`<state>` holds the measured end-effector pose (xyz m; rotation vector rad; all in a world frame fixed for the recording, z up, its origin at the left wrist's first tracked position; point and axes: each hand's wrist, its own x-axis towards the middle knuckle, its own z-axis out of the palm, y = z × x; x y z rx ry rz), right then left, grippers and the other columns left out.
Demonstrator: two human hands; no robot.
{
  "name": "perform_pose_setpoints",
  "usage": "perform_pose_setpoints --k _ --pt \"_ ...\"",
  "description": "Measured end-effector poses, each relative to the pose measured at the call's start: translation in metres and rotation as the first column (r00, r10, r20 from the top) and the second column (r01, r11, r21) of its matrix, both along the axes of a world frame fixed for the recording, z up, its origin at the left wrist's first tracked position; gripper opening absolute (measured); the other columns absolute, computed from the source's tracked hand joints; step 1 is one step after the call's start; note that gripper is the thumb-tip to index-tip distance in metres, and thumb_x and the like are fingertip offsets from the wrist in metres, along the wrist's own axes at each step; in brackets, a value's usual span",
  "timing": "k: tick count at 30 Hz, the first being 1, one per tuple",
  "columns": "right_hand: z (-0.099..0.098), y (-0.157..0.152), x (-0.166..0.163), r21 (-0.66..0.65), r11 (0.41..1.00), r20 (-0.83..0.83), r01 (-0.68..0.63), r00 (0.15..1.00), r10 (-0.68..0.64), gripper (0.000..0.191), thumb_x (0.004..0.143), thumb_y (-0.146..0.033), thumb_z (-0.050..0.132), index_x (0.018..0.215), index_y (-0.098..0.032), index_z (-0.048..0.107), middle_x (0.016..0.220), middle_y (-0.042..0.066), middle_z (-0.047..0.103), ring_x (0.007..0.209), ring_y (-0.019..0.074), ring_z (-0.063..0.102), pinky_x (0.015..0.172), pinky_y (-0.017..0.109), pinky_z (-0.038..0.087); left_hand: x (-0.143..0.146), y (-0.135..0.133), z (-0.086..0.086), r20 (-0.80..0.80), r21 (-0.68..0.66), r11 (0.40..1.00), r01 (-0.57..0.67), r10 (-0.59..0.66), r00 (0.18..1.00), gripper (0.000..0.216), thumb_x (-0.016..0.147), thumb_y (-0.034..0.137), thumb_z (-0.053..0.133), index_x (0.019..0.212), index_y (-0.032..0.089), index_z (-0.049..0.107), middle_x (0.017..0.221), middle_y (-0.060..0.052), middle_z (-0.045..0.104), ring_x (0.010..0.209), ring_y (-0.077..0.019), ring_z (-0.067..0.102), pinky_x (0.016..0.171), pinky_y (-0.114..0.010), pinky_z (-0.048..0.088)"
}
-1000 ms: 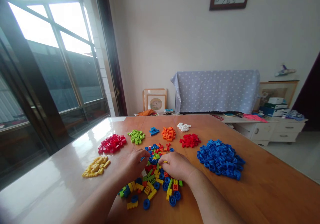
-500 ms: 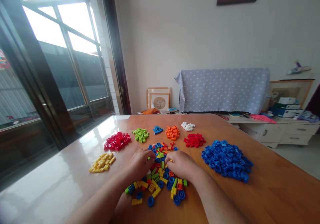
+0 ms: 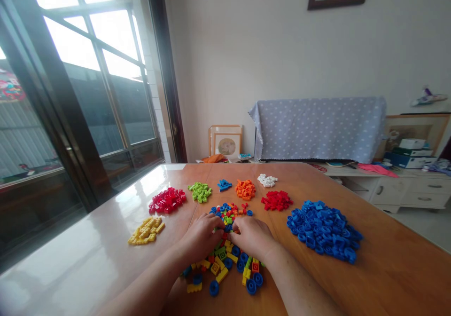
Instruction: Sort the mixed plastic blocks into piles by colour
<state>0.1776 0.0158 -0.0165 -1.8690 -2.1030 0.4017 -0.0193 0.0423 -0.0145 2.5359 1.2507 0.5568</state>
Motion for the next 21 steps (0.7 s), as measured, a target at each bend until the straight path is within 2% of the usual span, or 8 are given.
perform_pose_setpoints --k 3,7,11,13,16,21 --pt "0.001 -0.001 -0.002 -0.008 1.000 -0.005 -0.016 1.000 0.016 0.024 0.079 -0.047 0.065 0.090 -0.028 0.074 0.088 0.002 0.074 0.081 0.0211 0.064 0.062 0.027 0.032 0.000 0.000 0.000 0.007 -0.006 1.000 0.003 -0.003 1.000 0.019 0.082 0.023 0.058 0.093 0.026 0.072 0.095 -0.006 0.066 0.096 -0.0225 0.057 0.081 -0.030 0.044" --pt "-0.003 0.001 -0.001 0.017 0.999 -0.091 -0.036 0.995 0.037 0.019 0.076 -0.038 0.066 0.090 -0.028 0.073 0.087 0.000 0.073 0.080 0.0187 0.063 0.061 0.025 0.033 0.001 -0.001 0.000 0.004 -0.005 1.000 0.009 -0.009 1.000 0.020 0.082 0.023 0.057 0.095 0.026 0.072 0.095 -0.006 0.066 0.096 -0.0223 0.057 0.081 -0.030 0.043" --pt "-0.012 0.005 0.000 0.011 0.999 -0.252 -0.045 0.967 0.046 0.014 0.073 -0.031 0.065 0.084 -0.023 0.069 0.071 -0.002 0.066 0.066 0.0142 0.056 0.056 0.023 0.032 0.002 0.000 0.000 0.022 -0.005 1.000 0.014 -0.014 1.000 0.020 0.081 0.023 0.057 0.094 0.026 0.072 0.094 -0.005 0.066 0.095 -0.0221 0.057 0.081 -0.030 0.044" --pt "-0.013 0.006 0.000 -0.002 0.998 -0.388 -0.064 0.920 0.058 0.012 0.074 -0.029 0.064 0.082 -0.021 0.065 0.065 -0.003 0.061 0.061 0.0124 0.052 0.055 0.022 0.034 0.002 0.000 0.000 0.061 -0.009 1.000 0.024 -0.024 0.998 0.019 0.080 0.021 0.057 0.092 0.024 0.072 0.094 -0.005 0.066 0.094 -0.0213 0.058 0.081 -0.029 0.044" --pt "-0.007 0.004 -0.003 0.008 0.998 -0.597 -0.061 0.801 0.054 0.014 0.077 -0.032 0.063 0.082 -0.019 0.060 0.065 -0.004 0.058 0.063 0.0121 0.053 0.057 0.022 0.039 0.002 0.000 0.001 0.186 -0.045 0.998 0.039 -0.030 0.982 0.019 0.079 0.018 0.055 0.091 0.021 0.069 0.092 -0.004 0.066 0.088 -0.0182 0.058 0.076 -0.026 0.044" --pt "0.007 -0.003 -0.011 -0.080 0.996 -0.765 -0.050 0.643 -0.029 0.025 0.077 -0.040 0.065 0.088 -0.020 0.057 0.076 -0.001 0.064 0.069 0.0142 0.060 0.061 0.023 0.045 0.007 0.000 -0.004 0.388 -0.270 0.956 0.112 0.001 0.922 0.016 0.078 0.021 0.055 0.089 0.018 0.064 0.078 0.000 0.064 0.070 -0.0120 0.054 0.059 -0.021 0.041"
